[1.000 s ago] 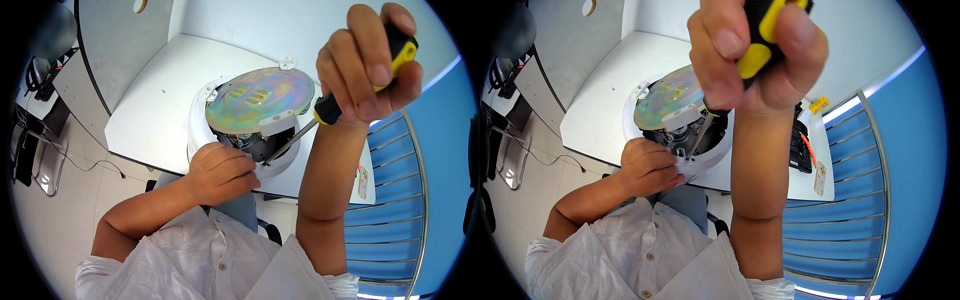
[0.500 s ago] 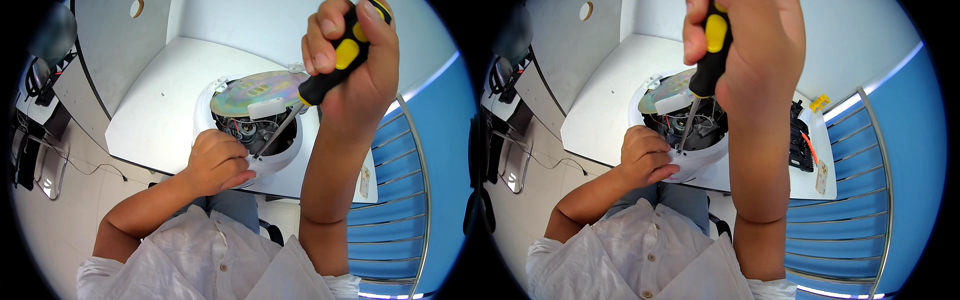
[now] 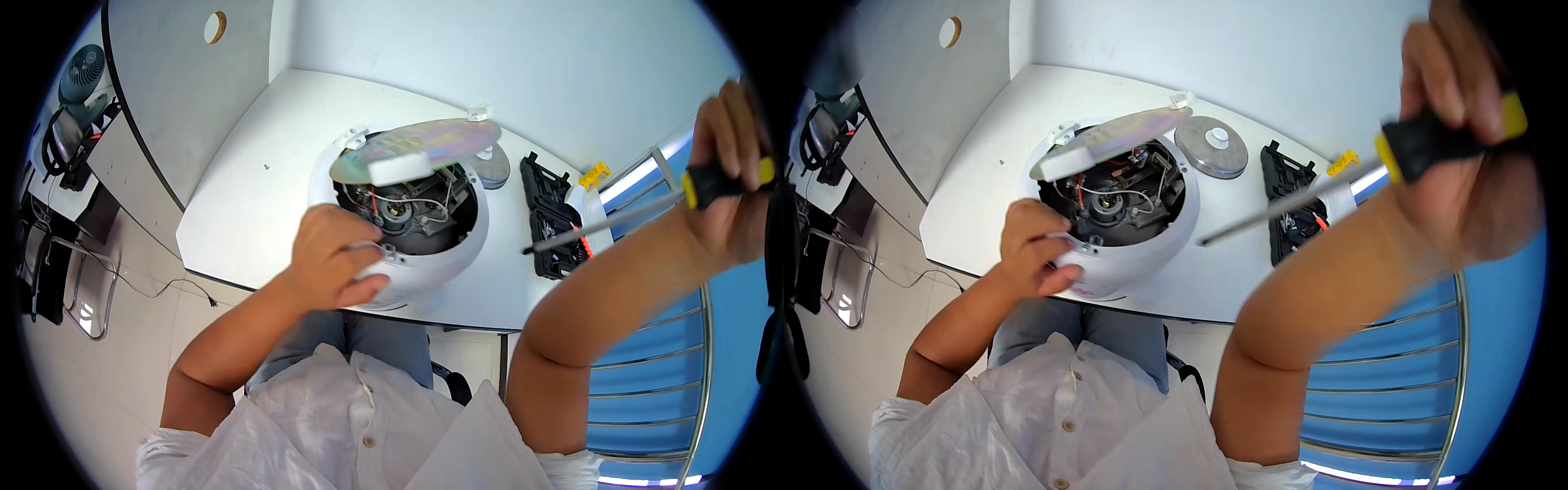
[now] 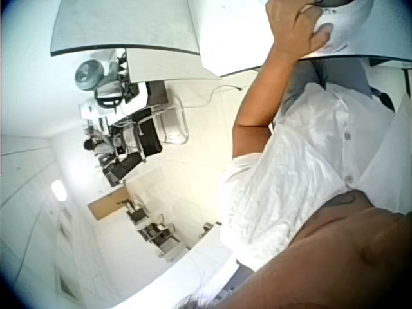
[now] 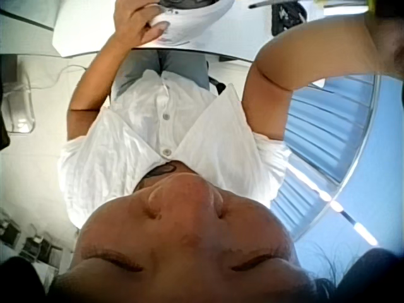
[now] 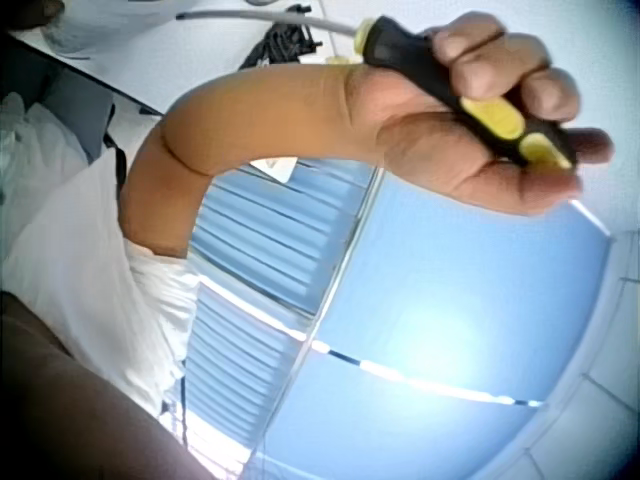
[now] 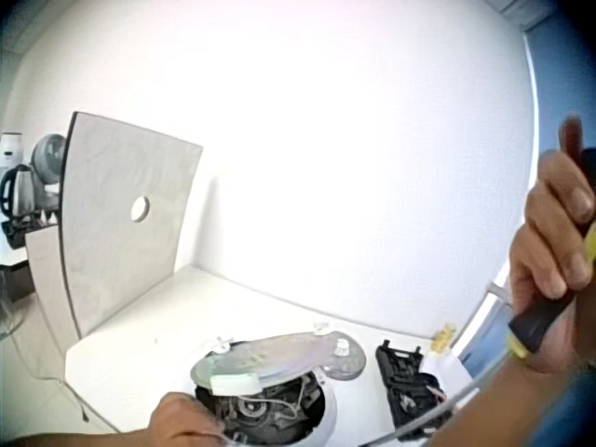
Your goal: The person uses a screwdriver to attach a circular metal plate to the bottom of a white appliance. They systematically tighten several screws around the perimeter of the plate. After securing the plate, the person flips the appliance upright.
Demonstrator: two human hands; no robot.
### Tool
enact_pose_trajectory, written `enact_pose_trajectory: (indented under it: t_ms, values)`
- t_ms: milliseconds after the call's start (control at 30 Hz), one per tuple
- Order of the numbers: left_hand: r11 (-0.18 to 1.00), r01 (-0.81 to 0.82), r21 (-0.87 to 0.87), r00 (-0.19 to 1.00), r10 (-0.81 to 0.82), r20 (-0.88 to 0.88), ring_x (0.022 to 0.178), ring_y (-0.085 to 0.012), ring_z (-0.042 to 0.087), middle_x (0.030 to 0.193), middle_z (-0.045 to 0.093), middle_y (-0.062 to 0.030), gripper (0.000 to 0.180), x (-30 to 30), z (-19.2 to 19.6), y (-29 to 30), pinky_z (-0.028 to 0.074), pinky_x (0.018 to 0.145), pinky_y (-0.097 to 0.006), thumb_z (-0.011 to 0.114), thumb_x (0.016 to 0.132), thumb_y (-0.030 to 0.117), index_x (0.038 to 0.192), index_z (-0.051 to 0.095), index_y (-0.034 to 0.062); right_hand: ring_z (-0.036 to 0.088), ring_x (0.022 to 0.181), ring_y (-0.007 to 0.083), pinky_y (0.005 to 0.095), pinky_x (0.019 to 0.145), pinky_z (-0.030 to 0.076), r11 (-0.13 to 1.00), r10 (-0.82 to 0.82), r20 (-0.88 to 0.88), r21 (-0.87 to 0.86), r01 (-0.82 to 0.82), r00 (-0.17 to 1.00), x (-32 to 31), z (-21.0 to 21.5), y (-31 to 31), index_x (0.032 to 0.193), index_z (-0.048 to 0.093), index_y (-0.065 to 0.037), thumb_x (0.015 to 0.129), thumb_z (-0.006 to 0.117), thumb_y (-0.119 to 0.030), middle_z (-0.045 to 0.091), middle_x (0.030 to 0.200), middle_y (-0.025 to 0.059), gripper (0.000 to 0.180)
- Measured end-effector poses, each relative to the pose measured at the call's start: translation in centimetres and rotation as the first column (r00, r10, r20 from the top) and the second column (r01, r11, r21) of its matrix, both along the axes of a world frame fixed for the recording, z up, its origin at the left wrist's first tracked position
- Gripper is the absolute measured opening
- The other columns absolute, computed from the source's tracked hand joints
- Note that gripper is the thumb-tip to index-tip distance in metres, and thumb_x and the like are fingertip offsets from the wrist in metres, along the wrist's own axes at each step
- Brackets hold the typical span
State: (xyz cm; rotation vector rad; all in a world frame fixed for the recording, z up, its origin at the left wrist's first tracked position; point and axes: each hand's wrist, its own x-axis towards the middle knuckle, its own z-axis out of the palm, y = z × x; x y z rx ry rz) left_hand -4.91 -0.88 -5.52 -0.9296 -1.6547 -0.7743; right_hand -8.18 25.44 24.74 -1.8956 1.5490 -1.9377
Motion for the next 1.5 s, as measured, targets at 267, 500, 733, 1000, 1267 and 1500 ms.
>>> enact_pose_trajectory:
  t_ms: [267,500,733,1000,1267,1500]
  values:
    - [0.962,-0.097,0.256,0.992,0.071,0.107,0.132,-0.0386,0.039,0.143,0.035,-0.024,0.08,-1.9,3.2,-3.9,0.035,0.107,-0.047,0.066,0.082,0.058,0.135,0.044,0.0026,0.048,0.057,0.0043,0.0173,0.05,0.043,0.629,-0.761,-0.083,0.15,0.763,0.644,-0.4,-11.6,1.2,0.13,0.057,0.0,0.066,0.058,-0.009,0.063,0.124,0.0146,0.064]
    - [0.982,0.111,0.155,0.847,-0.175,0.502,0.122,-0.035,0.055,0.133,0.056,-0.0203,0.088,-0.8,6.5,-3.8,0.038,0.106,-0.04,0.024,0.095,0.073,0.126,0.06,-0.0012,0.06,0.113,0.0293,0.0321,0.099,0.044,0.424,-0.648,-0.401,0.516,0.744,0.648,-2.5,-14.2,-1.8,0.138,0.054,-0.015,0.066,0.055,0.007,0.062,0.127,0.0125,0.076]
    - [0.99,0.142,-0.005,0.84,-0.118,0.529,0.118,-0.0355,0.057,0.132,0.059,-0.0143,0.084,-0.4,4.2,-4.3,0.035,0.106,-0.051,0.022,0.093,0.075,0.112,0.07,0.0095,0.069,0.098,0.0307,0.0316,0.076,0.056,0.477,-0.526,-0.555,0.434,0.764,0.644,-1.9,-19.1,0.0,0.132,0.058,-0.015,0.065,0.059,0.007,0.061,0.132,0.013,0.07]
    - [0.988,0.018,-0.156,0.948,0.033,0.316,0.11,-0.0277,0.061,0.119,0.067,-0.0046,0.053,-1.4,3.3,-4.0,0.041,0.096,-0.044,0.06,0.084,0.064,0.1,0.071,0.0151,0.069,0.102,0.0304,0.0316,0.074,0.057,0.473,-0.55,-0.538,0.431,0.769,0.639,-1.8,-20.6,-0.3,0.122,0.064,-0.01,0.063,0.059,0.007,0.061,0.133,0.0129,0.062]
    - [0.993,-0.022,-0.119,0.975,0.048,0.215,0.097,-0.0181,0.062,0.107,0.069,0.0027,0.042,-1.6,2.7,-3.4,0.039,0.091,-0.039,0.063,0.086,0.057,0.089,0.073,0.0166,0.062,0.117,0.0376,0.0344,0.085,0.056,0.536,-0.593,-0.474,0.372,0.758,0.651,-2.0,-23.3,0.0,0.118,0.065,-0.008,0.059,0.059,0.009,0.056,0.136,0.0202,0.061]
    - [0.993,-0.027,-0.112,0.981,0.048,0.19,0.096,-0.0158,0.063,0.104,0.071,0.004,0.035,-1.4,2.3,-3.2,0.035,0.098,-0.038,0.061,0.09,0.05,0.084,0.073,0.0181,0.055,0.127,0.0411,0.0378,0.09,0.055,0.663,-0.592,-0.34,0.31,0.682,0.731,-2.4,-25.4,0.0,0.12,0.061,-0.006,0.062,0.075,0.0,0.048,0.14,0.0299,0.06]
